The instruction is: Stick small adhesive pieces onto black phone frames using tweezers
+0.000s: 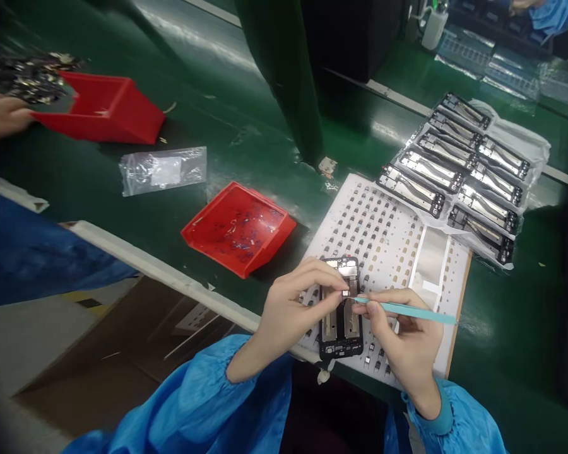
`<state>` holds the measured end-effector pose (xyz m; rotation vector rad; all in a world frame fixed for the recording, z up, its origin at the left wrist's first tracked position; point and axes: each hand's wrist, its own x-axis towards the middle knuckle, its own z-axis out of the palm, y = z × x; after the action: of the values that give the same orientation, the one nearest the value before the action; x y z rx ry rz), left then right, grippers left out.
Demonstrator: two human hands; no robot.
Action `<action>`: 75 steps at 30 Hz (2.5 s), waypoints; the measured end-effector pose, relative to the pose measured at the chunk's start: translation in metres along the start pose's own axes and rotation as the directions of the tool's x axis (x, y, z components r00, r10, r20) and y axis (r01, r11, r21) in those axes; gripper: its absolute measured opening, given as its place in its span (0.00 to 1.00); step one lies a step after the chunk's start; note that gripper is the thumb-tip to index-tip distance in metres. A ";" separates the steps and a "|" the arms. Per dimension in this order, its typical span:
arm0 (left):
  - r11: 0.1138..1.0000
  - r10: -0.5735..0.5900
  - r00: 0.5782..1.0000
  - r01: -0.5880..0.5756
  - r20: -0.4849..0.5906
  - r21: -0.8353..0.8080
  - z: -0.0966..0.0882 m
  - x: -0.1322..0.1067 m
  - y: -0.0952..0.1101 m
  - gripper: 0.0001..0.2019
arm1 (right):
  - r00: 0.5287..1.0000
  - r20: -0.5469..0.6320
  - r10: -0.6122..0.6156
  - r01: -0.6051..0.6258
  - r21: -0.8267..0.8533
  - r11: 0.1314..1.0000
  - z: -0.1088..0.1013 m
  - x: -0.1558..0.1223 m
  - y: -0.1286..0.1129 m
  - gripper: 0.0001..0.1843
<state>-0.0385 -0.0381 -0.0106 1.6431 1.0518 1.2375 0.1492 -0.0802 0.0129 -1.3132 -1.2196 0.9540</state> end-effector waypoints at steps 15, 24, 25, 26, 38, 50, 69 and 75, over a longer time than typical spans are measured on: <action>0.639 0.111 0.985 0.031 -0.132 0.769 -0.124 0.005 0.001 0.06 | 0.977 0.111 0.182 -0.185 0.014 0.983 0.008 0.051 0.018 0.11; 0.499 0.440 0.897 -0.197 -0.050 0.844 -0.118 0.011 -0.013 0.13 | 0.969 0.056 0.241 -0.242 0.006 0.970 0.022 0.050 0.044 0.13; 0.496 0.477 0.879 -0.263 -0.007 0.828 -0.112 0.011 -0.010 0.14 | 0.967 0.055 0.249 -0.249 0.004 0.968 0.022 0.050 0.044 0.13; 0.508 0.489 0.872 -0.315 0.033 0.802 -0.105 0.010 -0.007 0.14 | 0.965 0.054 0.255 -0.256 0.004 0.967 0.022 0.050 0.044 0.12; 0.656 0.232 0.897 -0.431 0.377 0.620 -0.035 0.001 -0.030 0.15 | 0.969 0.084 0.232 -0.225 -0.086 0.971 0.020 0.050 0.048 0.11; 0.417 0.150 0.829 -0.547 0.539 0.726 -0.023 0.004 -0.035 0.18 | 0.992 0.010 0.128 -0.127 -0.099 0.987 0.000 0.045 0.032 0.08; 0.663 0.235 0.581 -0.682 0.779 0.309 0.069 0.042 -0.023 0.20 | 0.943 -0.232 0.239 -0.262 -0.075 0.962 -0.102 0.018 0.061 0.19; 0.693 0.188 0.567 -0.655 0.802 0.301 0.072 0.046 -0.028 0.21 | 0.944 -0.224 0.243 -0.263 -0.068 0.962 -0.101 0.016 0.064 0.17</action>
<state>0.0353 0.0056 -0.0373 2.7114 0.4838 0.3715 0.2594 -0.0768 -0.0359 -1.6355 -0.9559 0.9133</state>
